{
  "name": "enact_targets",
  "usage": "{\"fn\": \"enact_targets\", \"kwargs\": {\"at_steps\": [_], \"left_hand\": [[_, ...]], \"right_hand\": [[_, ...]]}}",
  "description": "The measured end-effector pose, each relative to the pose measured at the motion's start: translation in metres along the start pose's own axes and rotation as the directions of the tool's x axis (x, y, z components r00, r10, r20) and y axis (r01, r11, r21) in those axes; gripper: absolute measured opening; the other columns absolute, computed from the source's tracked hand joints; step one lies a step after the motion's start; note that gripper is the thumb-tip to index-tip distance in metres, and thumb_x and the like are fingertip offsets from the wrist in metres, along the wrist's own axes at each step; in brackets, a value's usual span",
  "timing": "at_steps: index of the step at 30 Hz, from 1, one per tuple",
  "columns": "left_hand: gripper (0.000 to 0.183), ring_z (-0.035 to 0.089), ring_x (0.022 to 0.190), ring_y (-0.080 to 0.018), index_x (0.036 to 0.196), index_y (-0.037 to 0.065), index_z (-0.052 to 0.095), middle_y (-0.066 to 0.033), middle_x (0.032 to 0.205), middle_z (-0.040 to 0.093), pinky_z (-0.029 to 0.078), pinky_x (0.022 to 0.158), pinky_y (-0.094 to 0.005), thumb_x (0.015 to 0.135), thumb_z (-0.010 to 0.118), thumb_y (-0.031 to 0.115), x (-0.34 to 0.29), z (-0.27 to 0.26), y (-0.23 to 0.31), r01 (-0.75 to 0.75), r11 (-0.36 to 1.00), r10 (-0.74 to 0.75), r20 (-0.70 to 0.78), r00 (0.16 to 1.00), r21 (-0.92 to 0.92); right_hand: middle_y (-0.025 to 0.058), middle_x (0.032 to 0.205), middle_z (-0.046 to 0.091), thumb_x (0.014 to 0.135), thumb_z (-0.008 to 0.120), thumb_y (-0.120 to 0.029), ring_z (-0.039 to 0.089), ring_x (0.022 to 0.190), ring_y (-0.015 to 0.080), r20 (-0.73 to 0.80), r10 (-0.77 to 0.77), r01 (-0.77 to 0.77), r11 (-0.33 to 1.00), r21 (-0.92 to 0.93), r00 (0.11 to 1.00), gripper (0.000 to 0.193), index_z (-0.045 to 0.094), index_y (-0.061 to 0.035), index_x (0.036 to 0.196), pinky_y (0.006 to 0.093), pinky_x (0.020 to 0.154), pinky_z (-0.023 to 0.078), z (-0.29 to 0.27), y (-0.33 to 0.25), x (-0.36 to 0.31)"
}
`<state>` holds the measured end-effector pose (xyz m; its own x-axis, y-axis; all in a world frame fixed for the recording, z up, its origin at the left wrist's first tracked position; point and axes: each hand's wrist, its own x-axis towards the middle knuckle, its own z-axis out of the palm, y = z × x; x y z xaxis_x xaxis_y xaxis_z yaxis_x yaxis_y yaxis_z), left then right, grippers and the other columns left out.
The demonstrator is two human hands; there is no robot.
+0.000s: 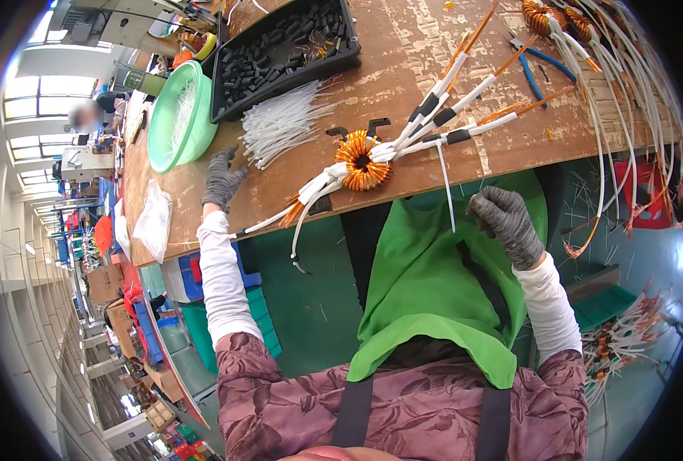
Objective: Using zip ties and wire cutters to secure and trim wires on a transformer coil assembly.
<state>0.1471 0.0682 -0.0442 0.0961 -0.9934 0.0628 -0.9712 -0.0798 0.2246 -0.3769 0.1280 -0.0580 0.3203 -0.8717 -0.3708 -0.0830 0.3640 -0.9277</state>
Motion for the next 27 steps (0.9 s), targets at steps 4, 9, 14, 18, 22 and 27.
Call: {"fn": "enact_targets", "kwargs": {"at_steps": [4, 9, 14, 18, 22, 27], "left_hand": [[0.040, 0.051, 0.100, -0.0325, 0.105, 0.011, 0.059, -0.0162, 0.102, 0.057, 0.038, 0.090, -0.0401, 0.067, 0.069, 0.021, 0.008, 0.007, 0.010, -0.082, 0.993, 0.083, -0.016, 0.996, 0.090], [0.030, 0.051, 0.094, -0.0342, 0.100, 0.009, 0.059, -0.0151, 0.096, 0.058, 0.041, 0.082, -0.0414, 0.073, 0.065, 0.021, 0.009, 0.009, 0.010, -0.152, 0.940, 0.146, 0.042, 0.988, 0.305], [0.017, 0.057, 0.083, -0.0317, 0.092, 0.010, 0.060, -0.0136, 0.087, 0.061, 0.044, 0.073, -0.0413, 0.079, 0.052, 0.018, 0.001, 0.012, 0.001, -0.111, 0.897, 0.148, -0.055, 0.987, 0.428], [0.016, 0.060, 0.075, -0.0311, 0.090, 0.011, 0.060, -0.0129, 0.081, 0.062, 0.046, 0.066, -0.0434, 0.081, 0.047, 0.014, -0.010, -0.014, -0.019, -0.161, 0.866, 0.247, -0.126, 0.961, 0.474], [0.016, 0.059, 0.071, -0.0339, 0.090, 0.010, 0.060, -0.0145, 0.082, 0.062, 0.046, 0.064, -0.0454, 0.083, 0.047, 0.018, -0.030, -0.066, -0.033, -0.058, 0.848, 0.091, -0.037, 0.995, 0.527], [0.024, 0.054, 0.054, -0.0110, 0.097, 0.000, 0.059, -0.0060, 0.069, 0.059, 0.043, 0.050, -0.0249, 0.085, 0.053, 0.021, -0.074, -0.102, 0.033, 0.467, 0.755, -0.450, 0.155, 0.880, -0.460]], "right_hand": [[-0.0021, 0.055, 0.052, 0.085, 0.056, -0.030, 0.045, 0.048, 0.0034, 0.019, 0.012, -0.012, 1.000, -0.014, 1.000, 0.026, 0.061, -0.0067, 0.075, 0.0182, 0.043, 0.032, 0.010, 0.001, 0.004], [-0.0032, 0.056, 0.052, 0.085, 0.057, -0.030, 0.043, 0.048, 0.0022, 0.022, 0.024, -0.024, 1.000, -0.003, 0.999, 0.025, 0.060, -0.0073, 0.076, 0.0171, 0.043, 0.032, 0.016, 0.002, 0.006], [-0.0035, 0.056, 0.052, 0.085, 0.057, -0.030, 0.042, 0.048, 0.0020, 0.056, 0.029, -0.029, 1.000, 0.000, 0.998, 0.024, 0.059, -0.0075, 0.075, 0.0170, 0.043, 0.031, 0.021, 0.006, 0.008], [-0.0035, 0.056, 0.052, 0.085, 0.056, -0.028, 0.042, 0.048, 0.0020, 0.072, 0.029, -0.031, 0.999, 0.027, 0.997, 0.023, 0.059, -0.0076, 0.074, 0.0174, 0.044, 0.031, 0.020, 0.007, 0.008], [-0.0034, 0.056, 0.051, 0.085, 0.056, -0.027, 0.041, 0.048, 0.0020, 0.095, 0.013, -0.016, 0.999, 0.028, 0.995, 0.023, 0.060, -0.0065, 0.076, 0.0178, 0.044, 0.031, 0.014, 0.008, 0.007], [-0.0036, 0.060, 0.049, 0.085, 0.057, -0.025, 0.043, 0.055, 0.0042, 0.237, -0.065, 0.067, 0.998, -0.001, 0.969, 0.023, 0.059, -0.0031, 0.078, 0.0203, 0.050, 0.036, 0.010, -0.001, -0.005]]}}
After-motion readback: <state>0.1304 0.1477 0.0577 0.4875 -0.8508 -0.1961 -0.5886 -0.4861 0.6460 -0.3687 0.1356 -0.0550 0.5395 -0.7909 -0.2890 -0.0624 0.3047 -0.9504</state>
